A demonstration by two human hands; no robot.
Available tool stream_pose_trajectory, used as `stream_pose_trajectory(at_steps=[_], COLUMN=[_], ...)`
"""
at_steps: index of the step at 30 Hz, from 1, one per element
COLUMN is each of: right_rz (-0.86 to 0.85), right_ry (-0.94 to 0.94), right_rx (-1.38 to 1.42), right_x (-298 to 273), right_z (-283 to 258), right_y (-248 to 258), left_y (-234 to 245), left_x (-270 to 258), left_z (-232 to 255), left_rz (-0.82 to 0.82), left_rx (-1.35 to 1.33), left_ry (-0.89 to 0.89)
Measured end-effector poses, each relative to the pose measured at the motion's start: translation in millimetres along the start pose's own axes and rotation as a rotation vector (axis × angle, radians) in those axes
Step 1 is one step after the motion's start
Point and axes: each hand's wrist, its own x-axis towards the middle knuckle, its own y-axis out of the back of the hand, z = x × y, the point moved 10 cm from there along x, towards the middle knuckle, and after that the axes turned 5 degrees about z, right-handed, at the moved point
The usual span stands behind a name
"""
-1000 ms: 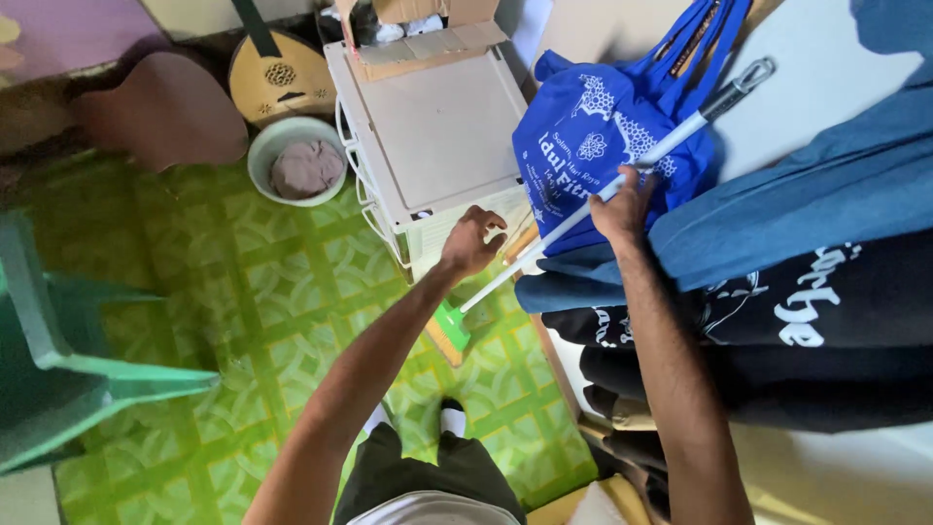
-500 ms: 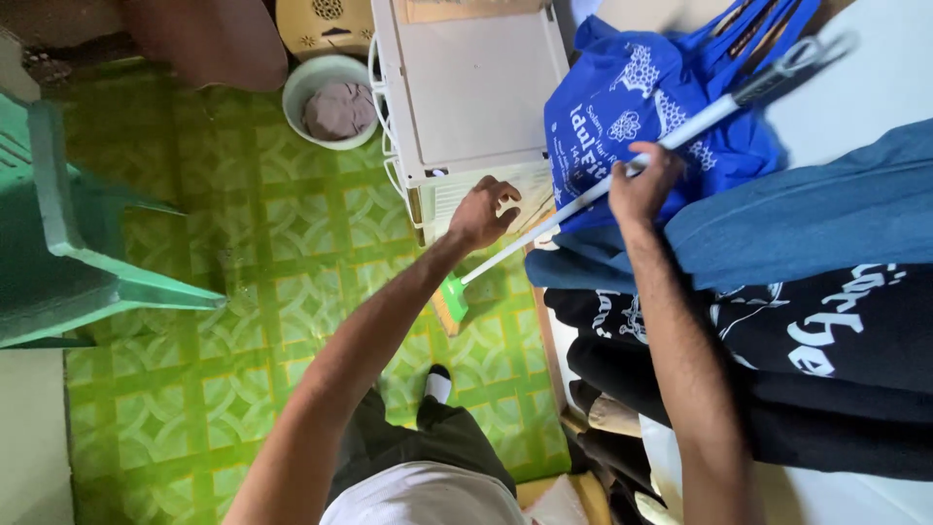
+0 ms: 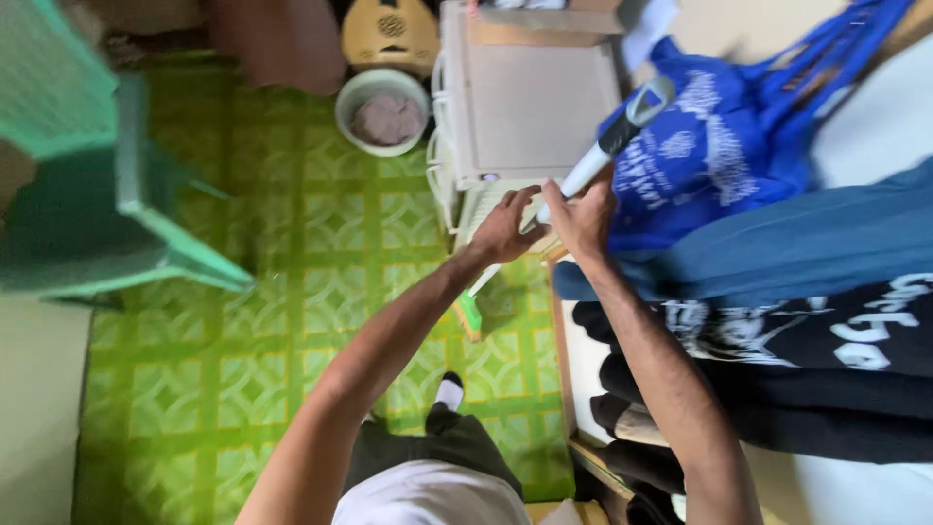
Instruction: Sweep the floor and tidy objects/chairs inside a bedroom space.
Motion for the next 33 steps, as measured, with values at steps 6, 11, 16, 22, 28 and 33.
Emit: stream_pose_trajectory(at_steps=[6,11,16,22,28,33], right_rz=[-0.29,-0.407,-0.477,-0.512,-0.54,-0.722], right_ry=[-0.369,-0.276,-0.24,-0.316,-0.536,-0.488], right_rx=[0.614,0.694,0.814,0.971,1.069,0.97], right_x=[-35,-39,-43,-77,-151,-225], right_z=[-73,-185,-293,-349,-316,-274], right_y=[-123,-189,-247,-332,-427,-466], left_y=[62,174,282,402,434,424], left_x=[-56,-101,-147,-209,-274,-303], left_z=[-34,-31,-29,-47,-202,-282], left_rz=[-0.176,-0.098,-0.056,0.19,0.013,0.06], left_rx=[-0.041,-0.012,-0.085,0.012,0.253,0.335], left_ry=[-0.212,-0.182,-0.045,-0.325,0.251,0.261])
